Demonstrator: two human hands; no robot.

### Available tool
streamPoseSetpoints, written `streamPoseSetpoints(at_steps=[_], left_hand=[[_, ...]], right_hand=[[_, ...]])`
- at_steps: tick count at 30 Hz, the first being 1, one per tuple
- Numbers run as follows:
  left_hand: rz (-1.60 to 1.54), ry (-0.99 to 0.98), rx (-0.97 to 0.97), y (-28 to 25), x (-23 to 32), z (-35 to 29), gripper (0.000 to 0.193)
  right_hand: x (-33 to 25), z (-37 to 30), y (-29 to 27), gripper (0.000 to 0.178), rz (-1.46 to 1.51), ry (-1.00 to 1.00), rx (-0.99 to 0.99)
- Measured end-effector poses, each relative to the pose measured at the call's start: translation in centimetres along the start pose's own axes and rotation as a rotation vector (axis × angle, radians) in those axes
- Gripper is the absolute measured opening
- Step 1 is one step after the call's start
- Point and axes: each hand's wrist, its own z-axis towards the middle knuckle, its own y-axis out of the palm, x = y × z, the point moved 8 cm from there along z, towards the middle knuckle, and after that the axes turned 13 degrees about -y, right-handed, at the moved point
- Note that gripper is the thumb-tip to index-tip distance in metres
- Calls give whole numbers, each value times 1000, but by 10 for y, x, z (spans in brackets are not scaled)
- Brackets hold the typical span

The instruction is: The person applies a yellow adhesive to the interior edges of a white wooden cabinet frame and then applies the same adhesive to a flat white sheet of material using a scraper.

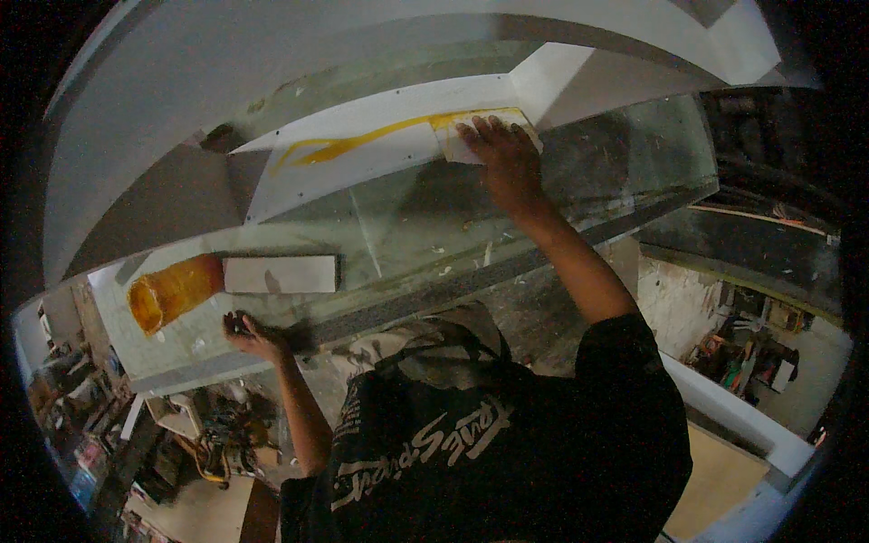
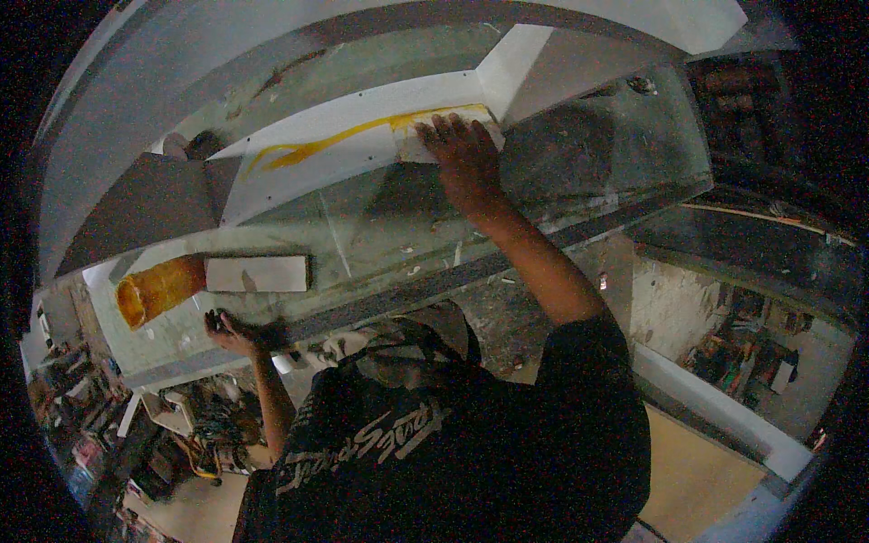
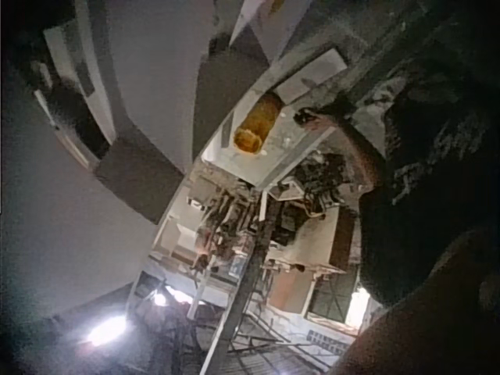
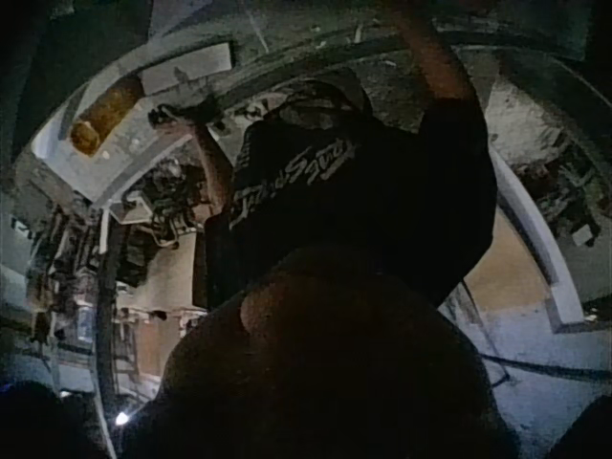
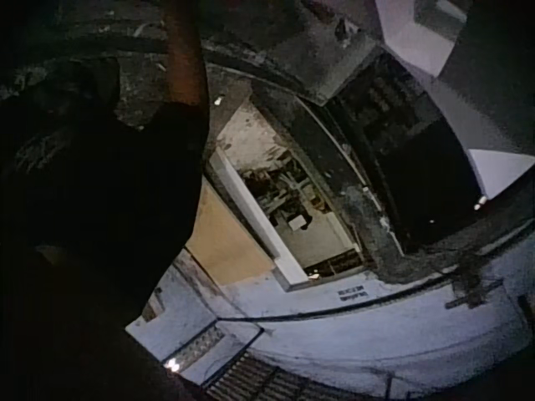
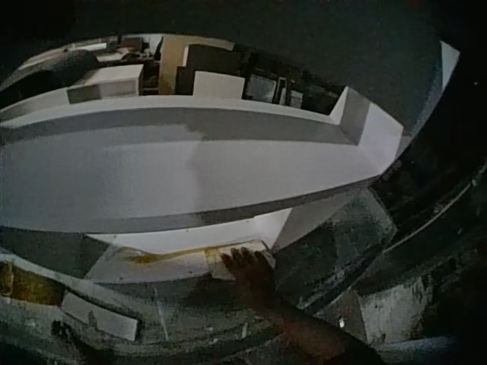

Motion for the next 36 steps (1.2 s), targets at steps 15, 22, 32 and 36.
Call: streamPoseSetpoints(at_steps=[15,22,32,36], left_hand=[[46,-11,-11,5,9,-3,54],[124,9,46,1,7,-5,52],[258,3,58,5,-4,-1,61],[154,-19,66,-2,5,-3,61]], right_hand=[[15,4,-13,54,205,5,89],[9,11,-21,55,208,-15,38],[18,13,-28,53,282,8,20],[23,35,-72,46,184,37,-23]])
